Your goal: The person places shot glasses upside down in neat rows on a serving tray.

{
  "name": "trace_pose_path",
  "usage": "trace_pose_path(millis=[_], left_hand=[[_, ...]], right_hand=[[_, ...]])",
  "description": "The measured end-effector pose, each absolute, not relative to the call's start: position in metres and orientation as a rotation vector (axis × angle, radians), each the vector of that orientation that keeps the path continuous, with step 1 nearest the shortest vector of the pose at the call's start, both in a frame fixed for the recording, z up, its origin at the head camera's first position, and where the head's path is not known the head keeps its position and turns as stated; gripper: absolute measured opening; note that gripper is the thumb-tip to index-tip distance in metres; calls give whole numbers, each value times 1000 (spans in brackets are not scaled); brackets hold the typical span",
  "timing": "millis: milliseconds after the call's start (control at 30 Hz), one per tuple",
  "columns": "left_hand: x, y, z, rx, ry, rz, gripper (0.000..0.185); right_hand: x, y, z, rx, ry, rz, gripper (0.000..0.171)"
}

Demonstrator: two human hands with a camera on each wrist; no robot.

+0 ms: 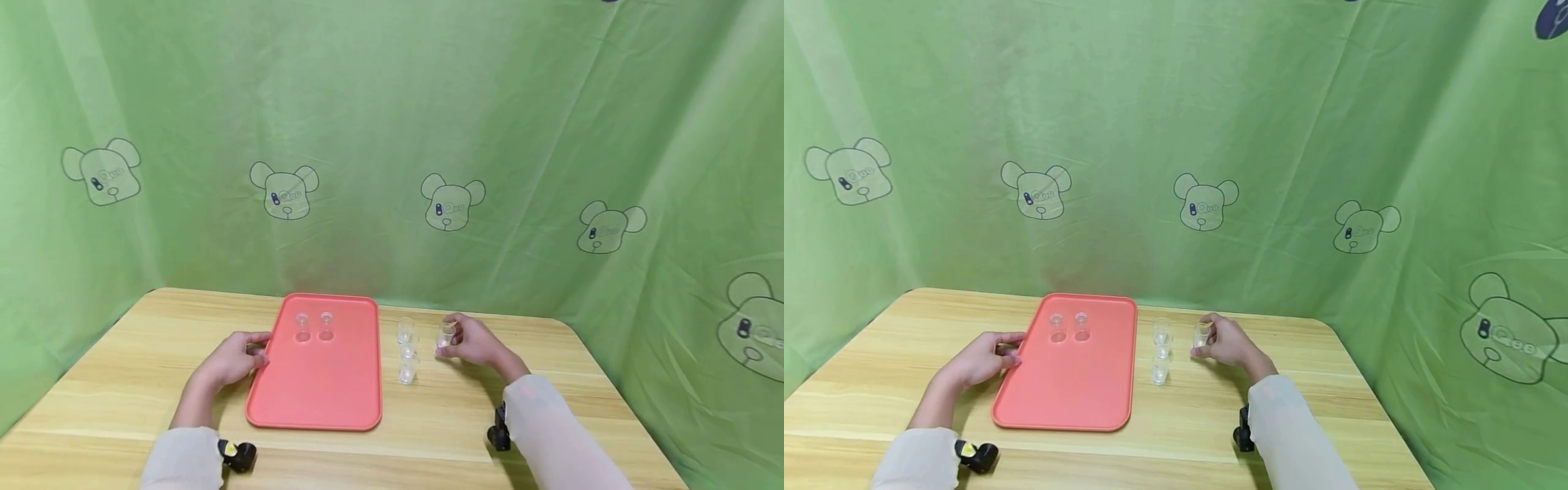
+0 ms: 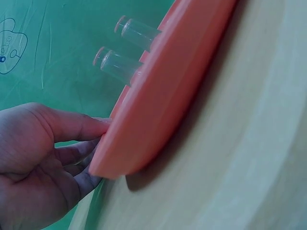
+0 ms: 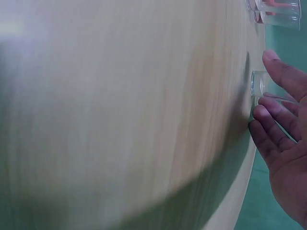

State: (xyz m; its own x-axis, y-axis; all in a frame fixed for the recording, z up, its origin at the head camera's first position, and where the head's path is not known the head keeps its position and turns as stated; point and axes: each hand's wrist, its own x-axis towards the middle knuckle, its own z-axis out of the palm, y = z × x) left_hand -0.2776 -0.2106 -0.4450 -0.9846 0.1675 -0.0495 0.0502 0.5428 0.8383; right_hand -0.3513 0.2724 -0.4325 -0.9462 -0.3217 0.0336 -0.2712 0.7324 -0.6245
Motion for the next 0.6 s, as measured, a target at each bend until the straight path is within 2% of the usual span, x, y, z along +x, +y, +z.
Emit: trace_pose_path(millis=[267, 600], left_hand=[[-278, -210, -447, 184, 2654, 1412, 51], [-278, -210, -447, 171, 2658, 1428, 51]], right_hand=[[-353, 273, -438, -481, 2832, -1107, 52], [-351, 271, -442, -387, 2831, -1153, 44]])
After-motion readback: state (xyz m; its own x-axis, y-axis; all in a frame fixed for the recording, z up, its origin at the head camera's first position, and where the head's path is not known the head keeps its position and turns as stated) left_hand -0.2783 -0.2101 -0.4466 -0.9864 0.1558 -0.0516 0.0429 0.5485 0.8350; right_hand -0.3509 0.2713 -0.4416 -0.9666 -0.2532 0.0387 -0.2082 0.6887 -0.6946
